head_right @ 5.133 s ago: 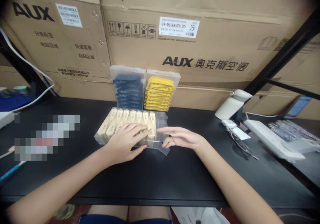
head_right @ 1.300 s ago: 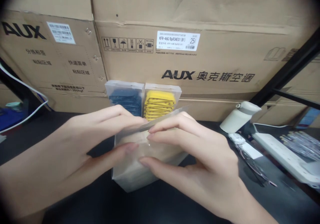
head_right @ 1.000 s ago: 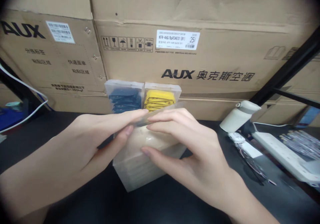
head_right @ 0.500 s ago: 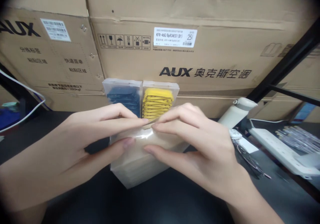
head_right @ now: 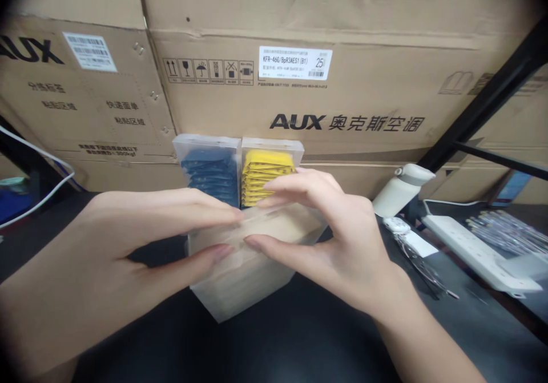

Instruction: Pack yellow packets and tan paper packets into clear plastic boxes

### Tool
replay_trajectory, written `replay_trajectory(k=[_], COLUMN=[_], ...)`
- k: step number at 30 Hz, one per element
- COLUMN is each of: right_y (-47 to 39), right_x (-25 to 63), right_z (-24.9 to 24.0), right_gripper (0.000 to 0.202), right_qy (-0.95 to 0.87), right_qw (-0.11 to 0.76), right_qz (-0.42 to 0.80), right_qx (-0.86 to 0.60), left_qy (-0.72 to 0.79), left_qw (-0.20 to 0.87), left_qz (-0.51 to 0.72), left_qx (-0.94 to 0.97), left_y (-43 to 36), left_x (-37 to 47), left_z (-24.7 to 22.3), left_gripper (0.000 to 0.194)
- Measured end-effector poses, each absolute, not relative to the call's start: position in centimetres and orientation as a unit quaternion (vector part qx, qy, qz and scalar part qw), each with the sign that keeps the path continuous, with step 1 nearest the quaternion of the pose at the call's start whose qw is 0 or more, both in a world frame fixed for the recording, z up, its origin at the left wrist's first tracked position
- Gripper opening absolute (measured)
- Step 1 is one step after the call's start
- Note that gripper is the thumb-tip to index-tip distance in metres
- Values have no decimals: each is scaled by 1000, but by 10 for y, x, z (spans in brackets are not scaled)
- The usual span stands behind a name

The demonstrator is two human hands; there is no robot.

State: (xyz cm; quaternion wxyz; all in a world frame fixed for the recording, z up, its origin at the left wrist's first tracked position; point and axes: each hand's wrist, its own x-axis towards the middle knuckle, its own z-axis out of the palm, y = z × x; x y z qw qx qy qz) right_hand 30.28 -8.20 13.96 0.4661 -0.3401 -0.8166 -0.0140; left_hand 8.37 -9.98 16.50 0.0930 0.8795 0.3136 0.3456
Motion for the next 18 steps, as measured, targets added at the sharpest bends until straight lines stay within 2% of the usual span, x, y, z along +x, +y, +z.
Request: replay_trajectory(k=[8,12,18], right_y=[-93,-91,-78], right_x=[299,313,335], right_z=[147,156,172], right_gripper=[18,18,13], right_qy=[-834,-834,-878], right_qw=[434,425,314], right_qz=[-33,-21,21], right_qx=[-340,-350,-360], left_qy=[346,353,351], left_qw=[129,132,155], left_qz=[392,400,398], left_qx=[843,835,833], left_y=[-98,-94,-92], left_x=[91,89,82], left_z=[159,157,158], left_gripper=[15,18,18])
